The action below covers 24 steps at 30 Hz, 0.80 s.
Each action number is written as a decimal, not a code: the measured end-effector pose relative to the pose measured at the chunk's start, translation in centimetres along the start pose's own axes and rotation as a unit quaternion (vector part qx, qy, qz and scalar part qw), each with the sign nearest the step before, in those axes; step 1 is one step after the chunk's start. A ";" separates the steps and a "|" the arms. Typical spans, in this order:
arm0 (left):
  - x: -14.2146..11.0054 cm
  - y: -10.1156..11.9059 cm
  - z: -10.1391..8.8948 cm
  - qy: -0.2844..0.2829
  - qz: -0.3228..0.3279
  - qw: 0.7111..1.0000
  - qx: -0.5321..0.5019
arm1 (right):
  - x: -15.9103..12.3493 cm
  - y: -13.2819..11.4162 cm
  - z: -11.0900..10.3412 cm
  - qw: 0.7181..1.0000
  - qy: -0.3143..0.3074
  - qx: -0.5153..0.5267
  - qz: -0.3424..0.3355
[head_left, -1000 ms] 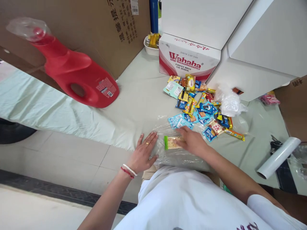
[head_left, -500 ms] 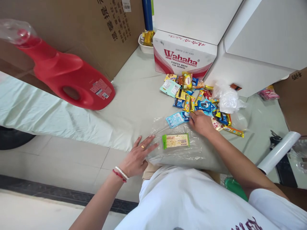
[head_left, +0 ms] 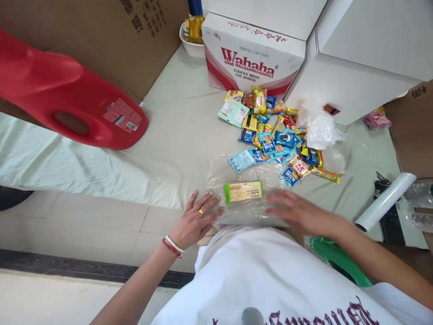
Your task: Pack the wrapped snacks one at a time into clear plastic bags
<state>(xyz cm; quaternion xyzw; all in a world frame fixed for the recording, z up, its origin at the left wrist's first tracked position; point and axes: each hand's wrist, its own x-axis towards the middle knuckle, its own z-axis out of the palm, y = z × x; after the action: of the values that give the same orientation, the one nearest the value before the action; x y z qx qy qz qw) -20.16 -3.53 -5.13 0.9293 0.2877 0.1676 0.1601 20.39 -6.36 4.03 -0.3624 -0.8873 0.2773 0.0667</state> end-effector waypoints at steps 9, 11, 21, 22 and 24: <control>3.8 -0.8 -1.6 0.041 -0.159 0.979 -0.124 | -1.1 -0.2 5.6 0.950 0.220 0.181 0.126; 5.2 -0.9 -1.6 0.057 -0.236 0.964 -0.107 | -0.3 0.9 4.4 0.915 0.240 0.218 0.239; 9.2 -0.5 0.0 0.139 -0.436 0.888 -0.039 | 6.7 3.3 -1.5 0.932 0.158 -0.130 0.300; 9.4 -0.4 0.0 0.142 -0.431 0.889 -0.061 | 8.2 3.3 -1.7 0.946 0.162 -0.132 0.249; 9.8 -0.3 0.0 0.132 -0.420 0.893 -0.088 | 11.5 3.8 -1.5 0.965 0.158 -0.131 0.162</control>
<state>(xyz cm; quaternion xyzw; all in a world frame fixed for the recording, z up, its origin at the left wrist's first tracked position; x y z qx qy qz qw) -12.65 2.50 -3.11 0.6731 0.6536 0.2311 0.2573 14.75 4.38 2.32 -0.5463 -0.8233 0.1054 0.1123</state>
